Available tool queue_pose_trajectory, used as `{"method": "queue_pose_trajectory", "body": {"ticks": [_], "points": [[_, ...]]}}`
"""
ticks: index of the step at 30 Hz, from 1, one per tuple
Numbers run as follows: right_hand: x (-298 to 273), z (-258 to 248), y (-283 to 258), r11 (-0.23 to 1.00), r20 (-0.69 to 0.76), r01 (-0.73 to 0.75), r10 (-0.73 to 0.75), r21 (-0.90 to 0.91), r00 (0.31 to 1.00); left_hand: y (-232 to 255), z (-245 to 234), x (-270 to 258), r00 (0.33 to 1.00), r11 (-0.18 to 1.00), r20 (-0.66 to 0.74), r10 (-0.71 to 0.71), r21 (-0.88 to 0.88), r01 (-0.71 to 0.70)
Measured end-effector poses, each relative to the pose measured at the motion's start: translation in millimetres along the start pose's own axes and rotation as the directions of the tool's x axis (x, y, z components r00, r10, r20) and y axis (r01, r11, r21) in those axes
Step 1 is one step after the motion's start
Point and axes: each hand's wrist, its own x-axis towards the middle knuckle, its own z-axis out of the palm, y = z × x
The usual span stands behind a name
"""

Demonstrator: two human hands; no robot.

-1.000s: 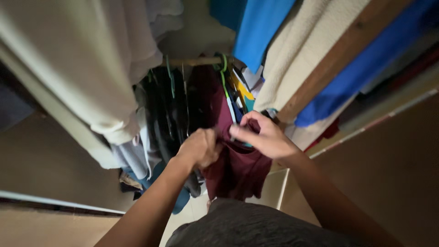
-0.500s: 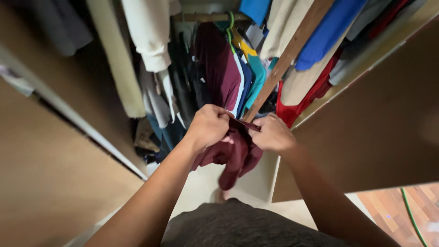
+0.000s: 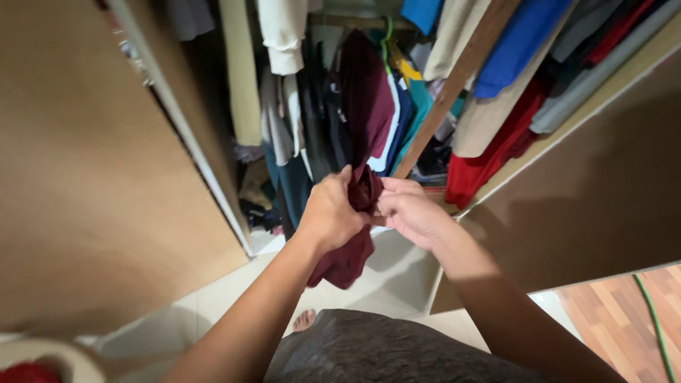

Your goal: The person removes various garments from hangers in a wardrobe, folds them by hand, and places them on a chair. The person handles shirts and tops in multiple colors, removing each from a hanger, folding it, and stacking it on the chair.

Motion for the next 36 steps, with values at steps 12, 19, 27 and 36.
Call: {"method": "queue_pose_trajectory", "body": {"ticks": [12, 19, 27, 36], "points": [[-56.0, 67.9, 38.7, 0.321, 0.113, 0.224, -0.329, -0.92, 0.938, 15.8, -57.9, -105.6, 0.98, 0.994, -0.169, 0.107, 0.025, -0.104], [-29.0, 117.2, 108.8, 0.657, 0.152, 0.197, -0.126, -0.728, 0.98, -5.0, -143.0, -157.2, 0.985, 0.71, -0.152, -0.086, -0.703, -0.047], [2.3, 249.3, 119.1, 0.912, 0.038, -0.144, 0.171, -0.383, 0.985, -96.9, -252.2, -261.9, 0.889, 0.825, -0.09, -0.448, 0.341, 0.45], [-12.2, 456.7, 158.3, 0.976, 0.465, -0.216, 0.2, -0.019, 0.862, -156.8, -273.7, -366.2, 0.734, 0.852, -0.489, -0.471, -0.034, 0.523]]}}
